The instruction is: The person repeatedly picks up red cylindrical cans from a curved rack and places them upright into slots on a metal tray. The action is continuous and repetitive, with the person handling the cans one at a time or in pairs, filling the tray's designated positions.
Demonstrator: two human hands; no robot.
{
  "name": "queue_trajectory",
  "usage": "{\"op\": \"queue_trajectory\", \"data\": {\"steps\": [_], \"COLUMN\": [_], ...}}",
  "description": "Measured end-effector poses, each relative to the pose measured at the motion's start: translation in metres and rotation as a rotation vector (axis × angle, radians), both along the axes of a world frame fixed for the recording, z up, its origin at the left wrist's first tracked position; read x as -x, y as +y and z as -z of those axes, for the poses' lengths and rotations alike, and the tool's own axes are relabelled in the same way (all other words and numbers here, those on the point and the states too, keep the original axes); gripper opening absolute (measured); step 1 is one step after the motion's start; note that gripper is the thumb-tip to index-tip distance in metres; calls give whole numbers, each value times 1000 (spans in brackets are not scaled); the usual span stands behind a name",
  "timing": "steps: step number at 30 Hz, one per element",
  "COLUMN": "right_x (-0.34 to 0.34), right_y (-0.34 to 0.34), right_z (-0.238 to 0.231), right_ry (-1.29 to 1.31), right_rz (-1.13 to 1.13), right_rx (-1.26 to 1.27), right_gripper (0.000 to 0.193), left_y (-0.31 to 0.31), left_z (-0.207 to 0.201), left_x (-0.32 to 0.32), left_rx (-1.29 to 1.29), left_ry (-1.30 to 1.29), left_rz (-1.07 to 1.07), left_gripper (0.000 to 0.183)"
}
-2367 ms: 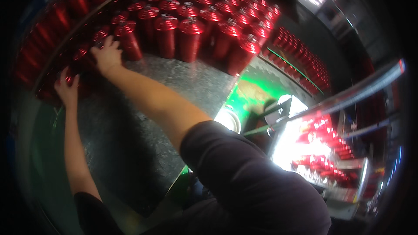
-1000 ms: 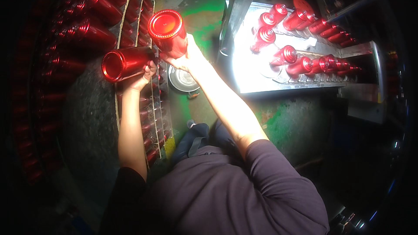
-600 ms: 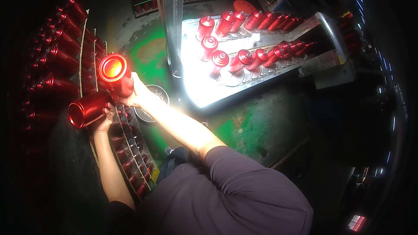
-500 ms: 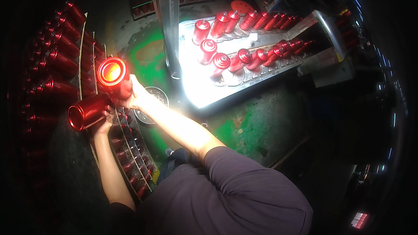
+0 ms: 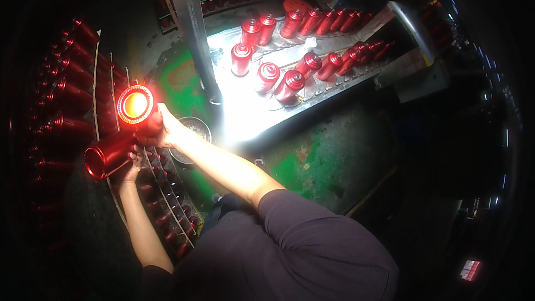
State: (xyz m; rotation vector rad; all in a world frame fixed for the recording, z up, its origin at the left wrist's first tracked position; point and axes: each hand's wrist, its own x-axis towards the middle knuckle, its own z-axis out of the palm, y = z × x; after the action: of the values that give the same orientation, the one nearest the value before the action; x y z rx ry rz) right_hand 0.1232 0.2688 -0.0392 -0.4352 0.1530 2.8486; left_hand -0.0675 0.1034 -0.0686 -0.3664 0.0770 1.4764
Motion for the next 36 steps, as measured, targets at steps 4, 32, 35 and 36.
{"op": "queue_trajectory", "data": {"steps": [4, 32, 35, 36], "right_x": [-16, -211, -237, -250], "right_y": [5, 44, 56, 60], "right_z": [-5, -41, -49, -51], "right_ry": [-46, 112, 22, -5], "right_rz": [7, -105, 18, 79], "right_rx": [1, -148, -186, -223], "right_gripper": [79, 62, 59, 57], "left_y": [7, 2, 6, 9], "left_z": [-1, -24, -16, -14], "left_x": [-15, -180, -184, -188], "left_rx": [-20, 180, 81, 42], "left_ry": [8, 242, 310, 227], "left_rz": [33, -223, -144, -27], "left_gripper": [73, 62, 52, 48]}}
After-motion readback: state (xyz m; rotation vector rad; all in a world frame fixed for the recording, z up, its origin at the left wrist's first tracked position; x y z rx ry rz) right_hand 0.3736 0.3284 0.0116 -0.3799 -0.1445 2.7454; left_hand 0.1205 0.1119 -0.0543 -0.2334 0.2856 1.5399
